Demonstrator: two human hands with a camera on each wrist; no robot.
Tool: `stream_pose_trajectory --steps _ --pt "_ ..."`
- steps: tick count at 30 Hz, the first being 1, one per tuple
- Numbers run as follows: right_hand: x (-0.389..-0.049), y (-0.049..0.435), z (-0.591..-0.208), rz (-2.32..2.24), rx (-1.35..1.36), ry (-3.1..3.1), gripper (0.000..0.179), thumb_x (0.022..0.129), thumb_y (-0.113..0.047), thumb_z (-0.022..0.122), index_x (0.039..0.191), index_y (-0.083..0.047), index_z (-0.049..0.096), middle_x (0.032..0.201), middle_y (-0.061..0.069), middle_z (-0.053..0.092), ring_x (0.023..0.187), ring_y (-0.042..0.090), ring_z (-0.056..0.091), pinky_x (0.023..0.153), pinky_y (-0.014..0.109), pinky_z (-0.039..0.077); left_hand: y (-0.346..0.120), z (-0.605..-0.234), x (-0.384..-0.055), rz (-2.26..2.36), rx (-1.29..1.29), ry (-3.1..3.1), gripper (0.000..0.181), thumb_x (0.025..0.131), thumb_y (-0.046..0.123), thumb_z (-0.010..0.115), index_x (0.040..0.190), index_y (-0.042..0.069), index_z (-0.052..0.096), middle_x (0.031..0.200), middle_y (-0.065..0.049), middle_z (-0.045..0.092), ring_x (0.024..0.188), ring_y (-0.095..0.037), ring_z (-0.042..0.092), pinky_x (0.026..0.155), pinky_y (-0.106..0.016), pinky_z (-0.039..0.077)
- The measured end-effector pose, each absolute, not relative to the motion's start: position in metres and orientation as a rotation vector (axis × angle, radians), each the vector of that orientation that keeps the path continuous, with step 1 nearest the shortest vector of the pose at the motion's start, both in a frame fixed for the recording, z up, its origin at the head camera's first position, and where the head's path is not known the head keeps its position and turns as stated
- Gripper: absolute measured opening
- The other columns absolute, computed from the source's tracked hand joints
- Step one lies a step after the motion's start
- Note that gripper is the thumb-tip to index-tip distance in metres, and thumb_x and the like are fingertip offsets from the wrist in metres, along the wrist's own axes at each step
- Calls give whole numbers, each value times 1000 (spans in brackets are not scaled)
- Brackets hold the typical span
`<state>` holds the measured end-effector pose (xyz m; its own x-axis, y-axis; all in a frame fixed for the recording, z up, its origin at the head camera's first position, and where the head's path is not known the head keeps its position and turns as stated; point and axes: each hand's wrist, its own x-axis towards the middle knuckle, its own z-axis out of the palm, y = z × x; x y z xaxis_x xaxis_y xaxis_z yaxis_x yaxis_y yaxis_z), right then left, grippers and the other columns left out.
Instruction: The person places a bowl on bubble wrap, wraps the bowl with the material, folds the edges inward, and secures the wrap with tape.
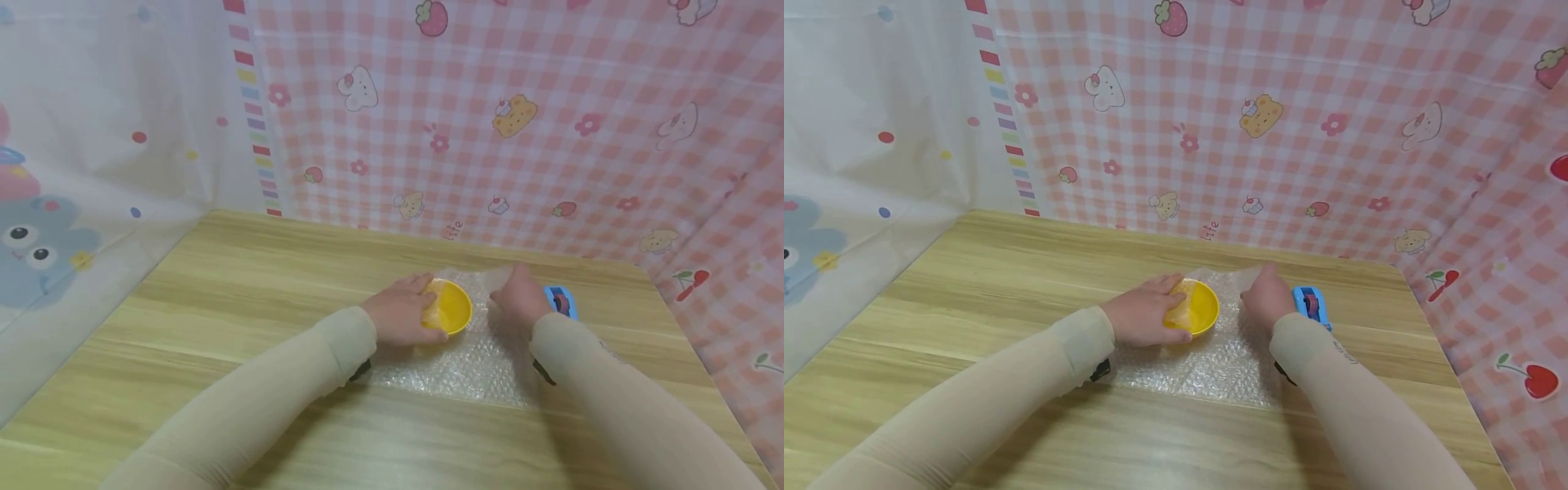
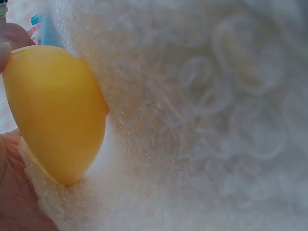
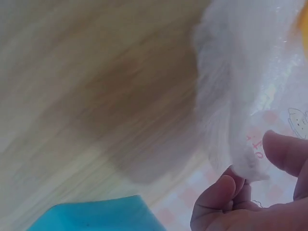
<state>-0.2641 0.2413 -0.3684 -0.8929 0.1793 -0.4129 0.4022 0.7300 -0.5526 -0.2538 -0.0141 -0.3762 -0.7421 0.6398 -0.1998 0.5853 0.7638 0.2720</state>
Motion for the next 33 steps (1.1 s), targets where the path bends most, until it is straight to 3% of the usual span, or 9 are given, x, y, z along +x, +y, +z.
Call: stream_pose_trajectory --steps 9,12,15,18,25,33 --pt "-270 242 -366 -1037 509 2577 80 105 -24 63 167 -2 17 170 27 27 147 48 38 122 68 33 -14 -378 -255 284 954 2680 93 95 71 54 164 10 37 179 -10 7 166 -31 12 135 -43 14" --pt "-269 245 -367 -1006 452 2596 67 107 -27 59 162 -2 32 164 26 38 141 45 44 121 66 39 -14 -379 -255 281 953 2683 93 95 72 53 164 11 37 179 -9 7 166 -30 12 135 -42 14" --pt "-268 246 -367 -992 416 2618 50 107 -27 57 150 -1 50 148 23 54 125 39 51 112 57 49 -14 -380 -255 284 951 2684 93 95 72 53 164 11 37 179 -9 7 166 -31 11 135 -42 14" --pt "-266 246 -366 -979 399 2633 41 109 -27 54 141 -2 59 138 20 59 118 35 53 106 53 52 -14 -380 -254 286 951 2686 94 95 71 53 164 11 37 179 -9 7 166 -31 12 135 -43 14" --pt "-261 241 -362 -933 378 2655 44 111 -30 50 149 -9 57 160 19 50 144 42 47 120 63 41 -15 -378 -254 295 950 2682 93 95 70 54 164 10 37 179 -10 7 166 -31 12 135 -43 14" --pt "-254 234 -365 -963 386 2680 41 111 -31 52 146 -12 60 154 17 56 140 41 52 116 60 46 -15 -378 -255 301 958 2684 93 95 70 55 164 12 37 179 -10 8 165 -31 13 135 -43 15"
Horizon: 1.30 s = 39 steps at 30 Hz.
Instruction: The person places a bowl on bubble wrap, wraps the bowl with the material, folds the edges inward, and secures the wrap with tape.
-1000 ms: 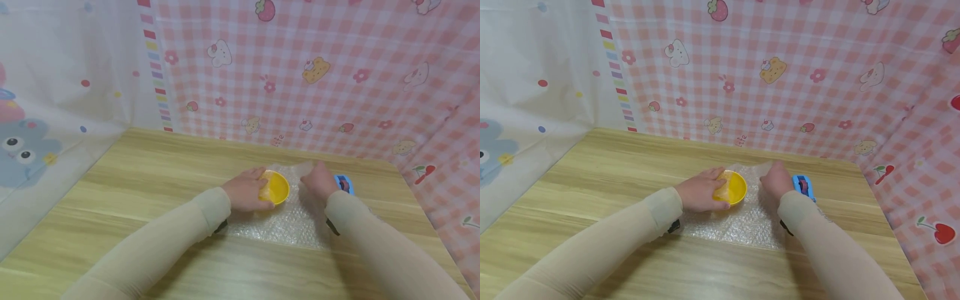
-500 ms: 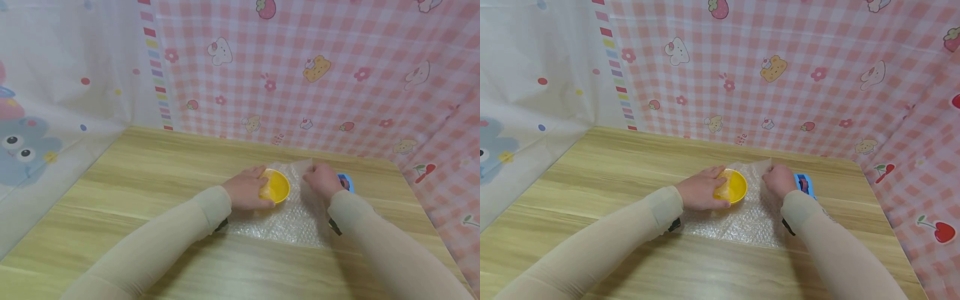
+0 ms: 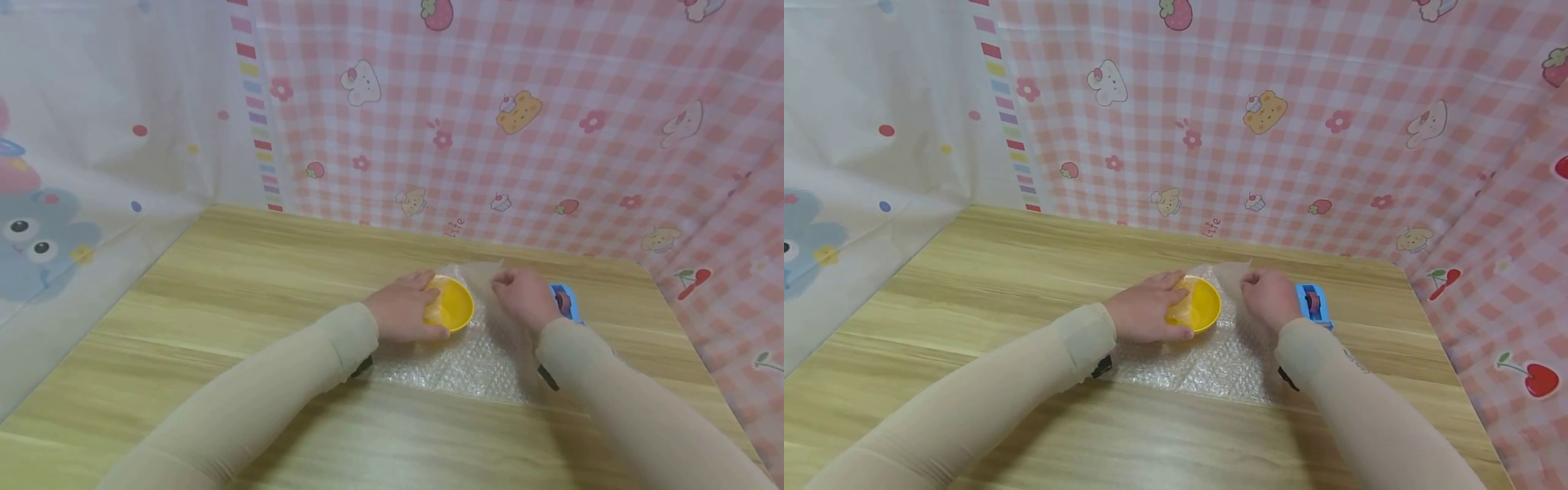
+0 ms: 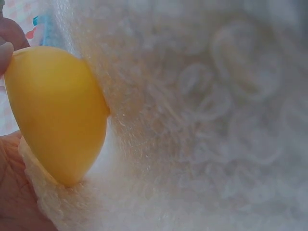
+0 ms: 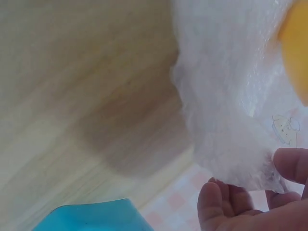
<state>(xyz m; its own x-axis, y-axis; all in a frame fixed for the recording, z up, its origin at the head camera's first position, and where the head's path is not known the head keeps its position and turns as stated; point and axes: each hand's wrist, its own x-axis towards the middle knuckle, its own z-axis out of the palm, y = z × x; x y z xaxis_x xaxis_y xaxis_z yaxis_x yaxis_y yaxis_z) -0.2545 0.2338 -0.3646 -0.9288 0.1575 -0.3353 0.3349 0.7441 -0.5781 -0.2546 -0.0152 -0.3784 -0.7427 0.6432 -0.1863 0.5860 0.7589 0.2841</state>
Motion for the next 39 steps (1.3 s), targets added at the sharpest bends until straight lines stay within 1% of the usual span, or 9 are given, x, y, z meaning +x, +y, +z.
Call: stream_pose_trajectory --steps 6,10,14,17,21,27,33,36,39 --pt "-251 230 -367 -922 307 2750 37 111 -27 51 143 -11 60 149 19 60 131 39 59 111 57 52 -15 -379 -256 364 966 2691 98 93 67 61 167 11 29 178 -11 12 165 -31 15 135 -44 17" --pt "-247 228 -366 -954 268 2744 34 111 -25 51 141 -12 60 151 18 58 131 39 59 112 58 52 -15 -380 -256 426 957 2699 99 90 66 65 166 12 30 177 -11 17 164 -31 20 134 -45 21" --pt "-243 226 -365 -951 247 2740 31 112 -26 51 137 -13 61 147 17 61 118 35 61 102 52 58 -15 -380 -257 456 953 2699 100 89 65 66 166 13 29 177 -11 20 163 -30 23 133 -45 24" --pt "-241 224 -365 -920 201 2765 29 112 -25 50 135 -12 62 143 17 63 108 32 62 95 46 59 -15 -381 -257 497 967 2707 99 88 64 70 163 12 31 170 -9 36 153 -27 40 128 -42 36" --pt "-236 219 -364 -900 158 2791 27 112 -25 50 132 -11 61 135 17 66 107 31 64 95 47 60 -15 -380 -257 530 977 2719 98 86 62 73 160 12 32 161 -6 46 141 -23 50 121 -40 44" --pt "-229 211 -363 -896 128 2804 21 113 -26 49 125 -13 61 124 11 69 106 29 64 100 49 60 -15 -379 -257 517 932 2704 106 87 64 72 166 11 24 173 -7 31 157 -27 36 130 -41 32" --pt "-222 204 -361 -857 68 2830 20 112 -27 51 122 -14 61 120 10 70 104 28 65 102 51 59 -15 -377 -256 515 930 2696 108 87 63 71 166 9 23 175 -10 28 159 -28 33 131 -42 30" --pt "-218 202 -362 -807 4 2863 20 112 -27 51 122 -13 62 116 8 71 99 26 66 100 50 60 -15 -376 -256 520 930 2696 108 87 63 72 166 9 23 174 -9 29 158 -28 34 130 -42 32" --pt "-215 201 -364 -743 -101 2915 21 111 -23 51 122 -10 64 116 10 74 97 25 67 100 50 61 -15 -376 -255 529 924 2697 107 87 62 72 166 9 23 171 -9 34 153 -27 42 127 -42 38"
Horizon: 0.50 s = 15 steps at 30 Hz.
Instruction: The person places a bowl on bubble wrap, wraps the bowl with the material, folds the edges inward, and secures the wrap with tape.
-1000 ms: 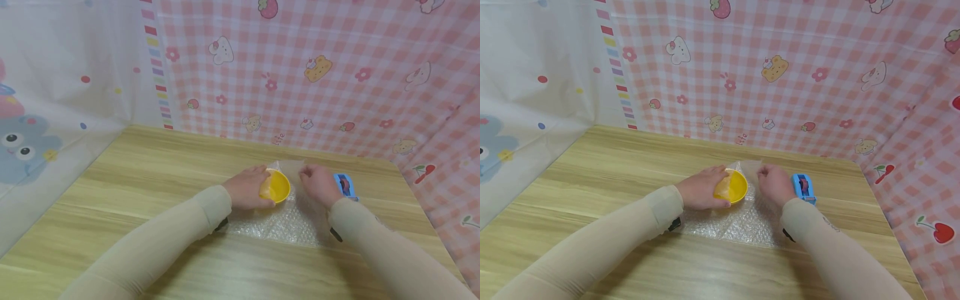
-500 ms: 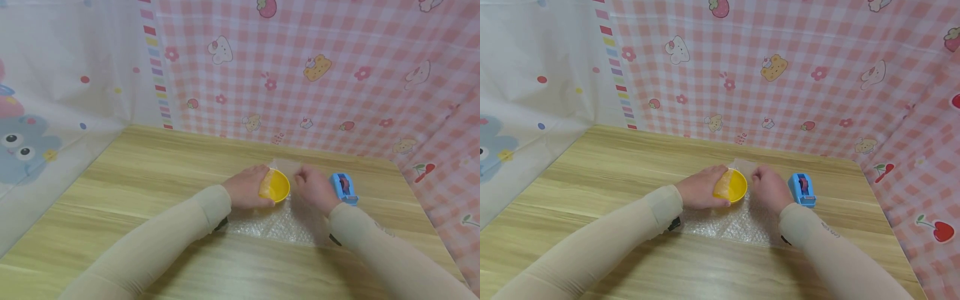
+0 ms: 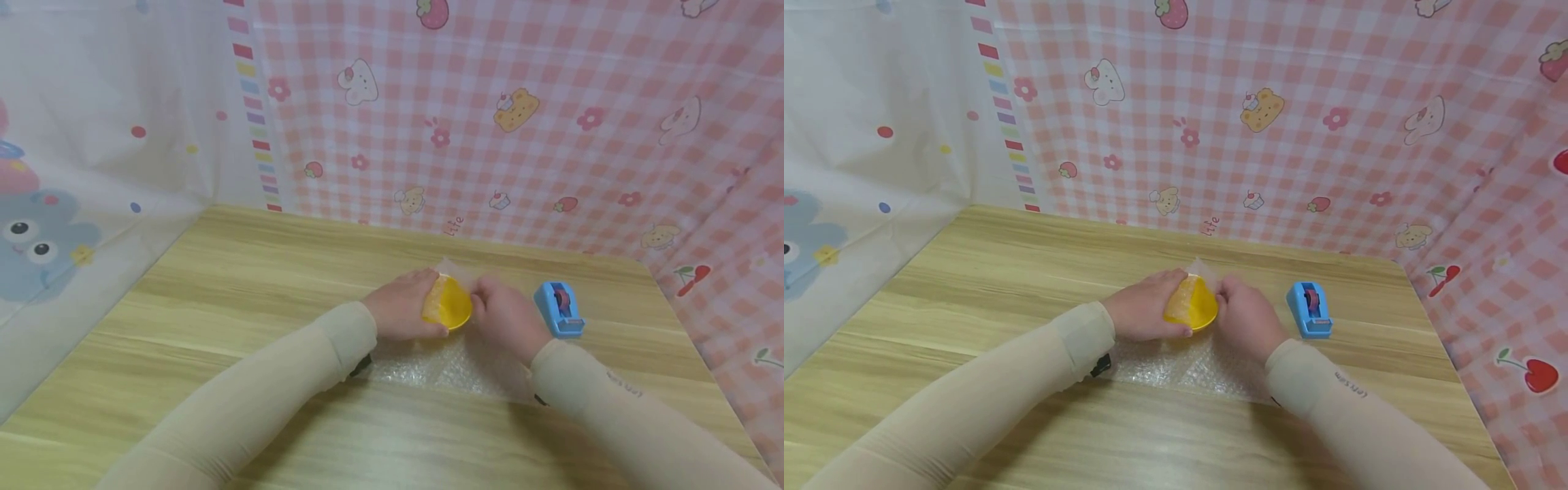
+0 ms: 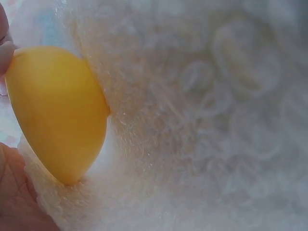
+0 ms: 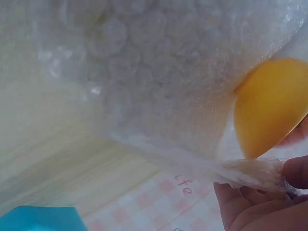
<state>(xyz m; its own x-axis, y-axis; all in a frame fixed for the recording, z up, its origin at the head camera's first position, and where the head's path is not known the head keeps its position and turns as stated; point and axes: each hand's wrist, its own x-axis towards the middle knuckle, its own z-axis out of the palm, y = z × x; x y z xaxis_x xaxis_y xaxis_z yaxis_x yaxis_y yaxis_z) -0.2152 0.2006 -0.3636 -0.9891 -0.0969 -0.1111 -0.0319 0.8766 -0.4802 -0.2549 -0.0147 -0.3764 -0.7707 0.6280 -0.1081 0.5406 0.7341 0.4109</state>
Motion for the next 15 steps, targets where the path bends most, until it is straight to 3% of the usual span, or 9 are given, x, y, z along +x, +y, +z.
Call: stream_pose_trajectory --steps 9,12,15 --pt "-208 193 -366 -679 -248 2954 30 111 -22 52 136 -8 62 142 17 67 128 37 66 111 57 51 -16 -376 -255 553 906 2689 115 88 62 73 169 7 14 175 -12 25 160 -30 31 131 -44 29" --pt "-206 192 -368 -645 -279 2958 36 112 -22 52 144 -7 58 149 18 62 136 39 61 112 57 50 -16 -377 -256 563 908 2690 115 87 62 74 169 8 15 173 -12 31 157 -29 37 129 -43 33" --pt "-204 190 -370 -593 -323 2979 39 111 -22 51 147 -6 55 148 18 63 133 38 64 110 56 52 -16 -379 -257 573 919 2695 113 87 61 76 168 9 17 169 -11 38 152 -28 43 126 -43 38"
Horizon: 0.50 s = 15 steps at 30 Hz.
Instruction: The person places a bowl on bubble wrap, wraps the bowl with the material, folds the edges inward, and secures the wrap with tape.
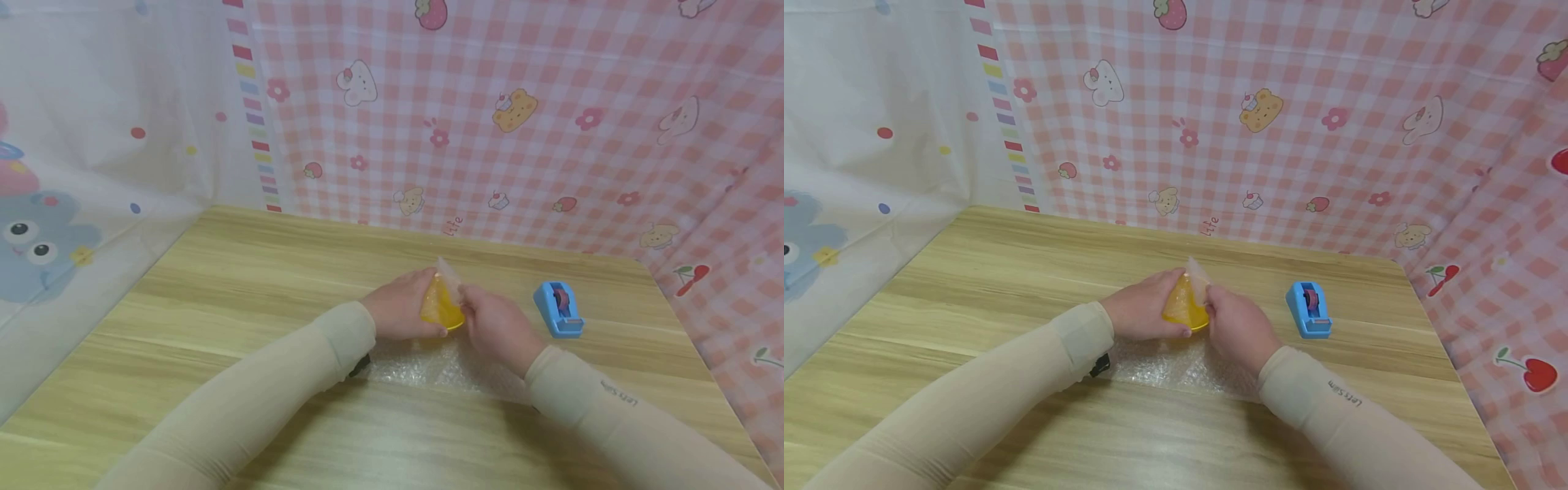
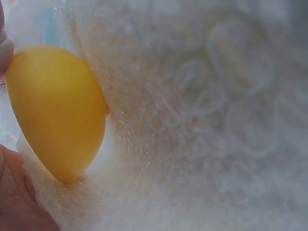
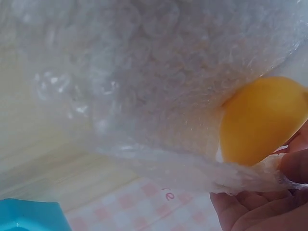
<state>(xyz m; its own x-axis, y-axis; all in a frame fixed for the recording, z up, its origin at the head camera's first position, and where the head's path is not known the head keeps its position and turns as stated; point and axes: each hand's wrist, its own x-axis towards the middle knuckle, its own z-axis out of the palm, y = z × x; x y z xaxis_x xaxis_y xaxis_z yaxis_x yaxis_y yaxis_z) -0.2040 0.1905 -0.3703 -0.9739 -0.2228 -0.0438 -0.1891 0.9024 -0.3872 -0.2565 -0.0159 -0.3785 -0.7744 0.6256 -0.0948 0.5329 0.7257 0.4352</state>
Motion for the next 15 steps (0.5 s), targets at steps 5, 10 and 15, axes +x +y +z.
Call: stream_pose_trajectory --steps 5,10,15 --pt "-203 188 -373 -547 -387 2996 38 111 -21 51 146 -6 56 144 18 66 126 37 68 106 54 56 -16 -379 -257 573 910 2694 115 87 62 76 169 10 14 172 -12 34 156 -29 39 128 -43 35" --pt "-203 185 -375 -543 -412 2994 37 111 -20 51 145 -6 57 142 17 67 127 37 67 106 54 56 -16 -378 -256 577 897 2685 118 88 62 76 169 7 10 175 -14 26 159 -31 32 130 -43 31" --pt "-201 182 -377 -557 -455 3001 32 111 -20 53 139 -7 62 138 16 70 127 37 67 108 54 55 -17 -378 -255 580 907 2686 121 88 61 76 169 5 6 176 -16 21 161 -32 28 131 -43 27"
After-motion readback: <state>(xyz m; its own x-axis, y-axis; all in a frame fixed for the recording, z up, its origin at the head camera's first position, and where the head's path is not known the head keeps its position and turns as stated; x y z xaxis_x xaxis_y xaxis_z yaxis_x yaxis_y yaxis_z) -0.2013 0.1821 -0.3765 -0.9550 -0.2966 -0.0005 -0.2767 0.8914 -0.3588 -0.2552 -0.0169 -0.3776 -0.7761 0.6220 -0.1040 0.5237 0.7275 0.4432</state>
